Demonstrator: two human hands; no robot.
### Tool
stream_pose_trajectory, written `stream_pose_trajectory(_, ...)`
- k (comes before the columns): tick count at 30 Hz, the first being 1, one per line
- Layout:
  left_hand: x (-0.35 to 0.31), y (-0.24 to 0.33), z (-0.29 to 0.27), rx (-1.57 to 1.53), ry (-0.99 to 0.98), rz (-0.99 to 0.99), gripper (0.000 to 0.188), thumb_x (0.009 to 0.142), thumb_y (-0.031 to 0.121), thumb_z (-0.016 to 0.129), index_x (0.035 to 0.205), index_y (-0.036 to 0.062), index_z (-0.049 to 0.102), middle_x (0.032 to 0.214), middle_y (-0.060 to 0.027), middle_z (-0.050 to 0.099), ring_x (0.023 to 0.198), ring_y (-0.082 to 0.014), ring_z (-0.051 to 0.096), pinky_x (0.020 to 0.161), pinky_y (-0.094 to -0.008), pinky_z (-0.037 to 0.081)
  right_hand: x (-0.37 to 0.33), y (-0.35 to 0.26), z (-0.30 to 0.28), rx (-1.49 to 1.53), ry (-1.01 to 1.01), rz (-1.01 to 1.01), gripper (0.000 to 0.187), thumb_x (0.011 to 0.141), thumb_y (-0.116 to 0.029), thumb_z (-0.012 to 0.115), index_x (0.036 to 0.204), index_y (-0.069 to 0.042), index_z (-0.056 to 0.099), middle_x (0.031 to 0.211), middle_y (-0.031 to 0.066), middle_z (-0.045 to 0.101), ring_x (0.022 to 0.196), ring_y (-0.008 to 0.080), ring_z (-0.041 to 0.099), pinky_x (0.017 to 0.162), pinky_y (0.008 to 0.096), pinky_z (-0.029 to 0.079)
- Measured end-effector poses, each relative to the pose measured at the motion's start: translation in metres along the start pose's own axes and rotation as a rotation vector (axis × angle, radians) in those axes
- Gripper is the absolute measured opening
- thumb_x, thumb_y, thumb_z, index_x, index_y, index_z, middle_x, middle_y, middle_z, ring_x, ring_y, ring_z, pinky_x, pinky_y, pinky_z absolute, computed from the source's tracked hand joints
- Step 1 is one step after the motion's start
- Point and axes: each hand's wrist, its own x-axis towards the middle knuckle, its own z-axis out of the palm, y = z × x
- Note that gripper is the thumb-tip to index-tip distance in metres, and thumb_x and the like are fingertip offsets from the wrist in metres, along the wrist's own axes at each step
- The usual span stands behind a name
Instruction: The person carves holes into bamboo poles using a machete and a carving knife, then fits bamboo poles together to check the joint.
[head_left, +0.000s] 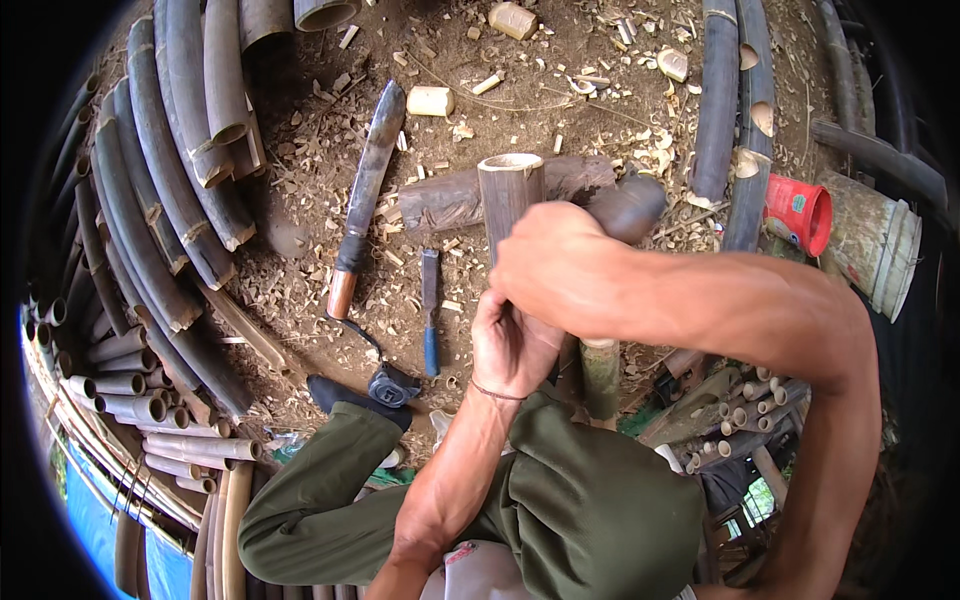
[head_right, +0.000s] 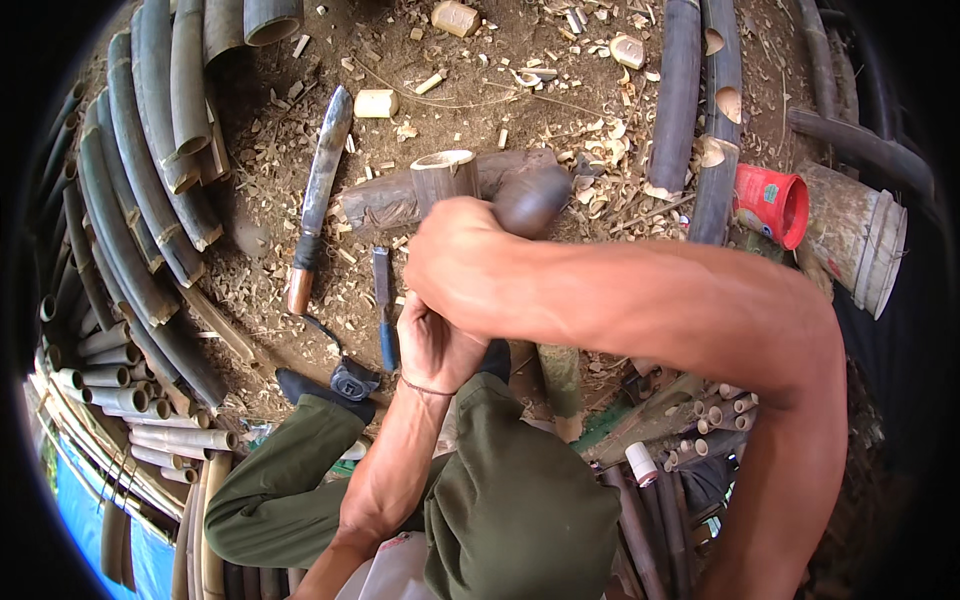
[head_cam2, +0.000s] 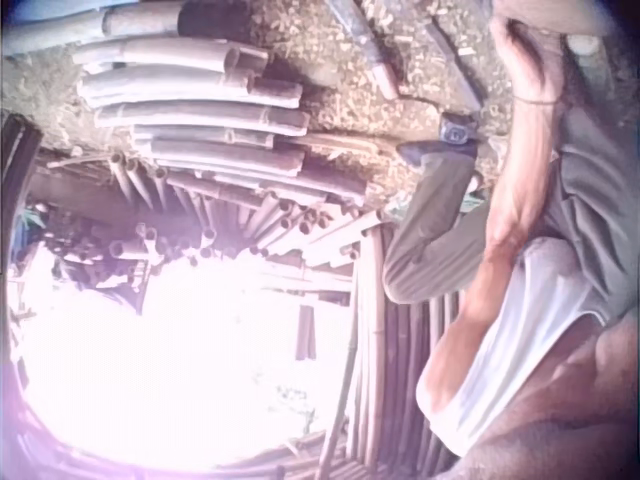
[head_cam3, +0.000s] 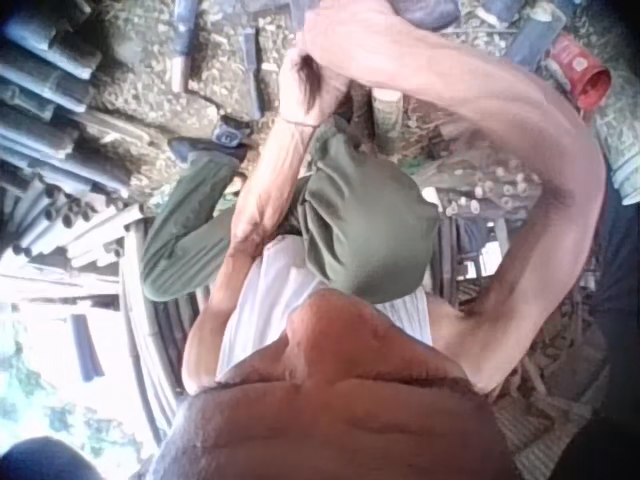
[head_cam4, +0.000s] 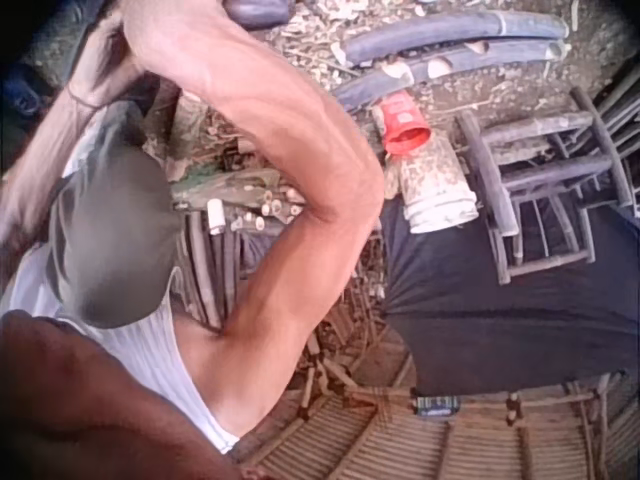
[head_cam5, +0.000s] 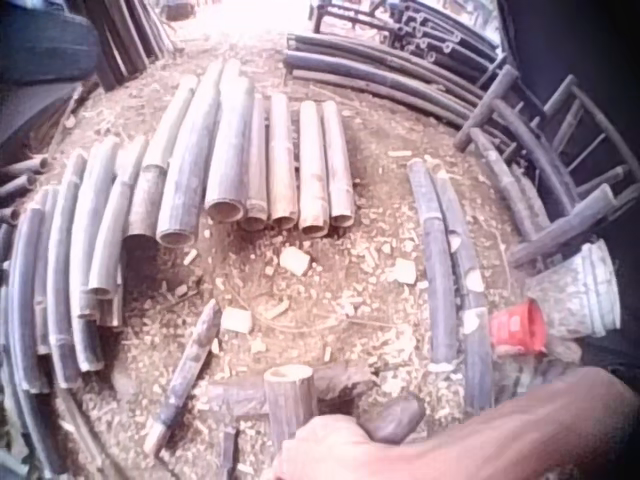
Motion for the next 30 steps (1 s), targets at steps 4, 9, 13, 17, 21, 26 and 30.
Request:
stream_pose_trajectory(4,0.008,-0.010,-0.018,-0.111,-0.172,-0.033,0.045,0.103,0.037,0.036,0.132,0.0057,0.050,0.136,-0.0104,0.056,0.126,-0.0250,0.053,0.104,-0.0454,0.043,-0.016,0.016,0.008,0.014,-0.001,-0.058,0.011,0.076,-0.016,0.068,0.080,-0.007,0.074,0.079,0.0079,0.074,0.075,0.0220,0.073,0.064,0.0346,0.056)
stream_pose_trajectory(9,0.001,-0.057,-0.026,0.101,0.084,-0.150,0.047,0.102,0.038,0.050,0.140,0.0110,0.047,0.115,-0.0020,0.063,0.089,-0.0162,0.061,0.080,-0.0326,0.049,-0.059,0.009,0.100,0.075,0.168,0.065,0.017,0.077,-0.020,0.068,0.089,-0.008,0.070,0.078,0.0086,0.072,0.070,0.0243,0.072,0.056,0.0364,0.055)
stream_pose_trajectory(13,-0.005,-0.036,-0.041,0.647,0.224,-0.084,0.036,0.100,0.025,0.049,0.113,-0.0032,0.066,0.077,-0.0108,0.066,0.064,-0.0183,0.060,0.063,-0.0319,0.049,-0.055,-0.021,0.149,0.533,0.313,0.282,0.029,0.079,-0.023,0.069,0.102,-0.007,0.063,0.073,0.0116,0.067,0.065,0.0299,0.068,0.052,0.0421,0.053)
stream_pose_trajectory(17,-0.002,0.004,-0.045,1.418,0.333,-0.089,0.046,0.093,0.031,0.049,0.078,-0.0070,0.071,0.056,-0.0135,0.063,0.050,-0.0194,0.060,0.053,-0.0359,0.050,-0.018,-0.087,0.186,0.969,0.754,0.509,0.041,0.082,-0.021,0.067,0.121,-0.010,0.058,0.084,0.0149,0.070,0.070,0.0339,0.069,0.057,0.0438,0.055)
stream_pose_trajectory(21,0.007,0.040,-0.009,2.013,0.226,-0.071,0.049,0.087,0.029,0.045,0.064,-0.0097,0.065,0.056,-0.0246,0.062,0.058,-0.0352,0.067,0.064,-0.0435,0.054,0.028,-0.126,0.186,1.347,0.847,0.674,0.036,0.083,-0.013,0.062,0.117,-0.002,0.052,0.087,0.0248,0.066,0.082,0.0465,0.065,0.071,0.0505,0.053)
stream_pose_trajectory(26,0.005,0.030,-0.024,1.706,0.270,-0.047,0.046,0.095,0.032,0.049,0.083,-0.0057,0.073,0.051,-0.0116,0.059,0.048,-0.0173,0.058,0.050,-0.0333,0.047,-0.007,-0.092,0.187,1.358,0.789,0.329,0.057,0.082,-0.017,0.065,0.132,0.000,0.043,0.102,0.0291,0.064,0.091,0.0457,0.065,0.078,0.0485,0.053)
stream_pose_trajectory(30,0.004,-0.015,-0.042,0.860,0.034,-0.159,0.045,0.102,0.040,0.047,0.123,0.0026,0.062,0.075,-0.0035,0.063,0.058,-0.0107,0.053,0.055,-0.0269,0.045,-0.071,-0.031,0.139,0.678,0.369,0.280,0.029,0.081,-0.012,0.060,0.107,-0.001,0.052,0.083,0.0196,0.067,0.064,0.0368,0.068,0.057,0.0434,0.055)
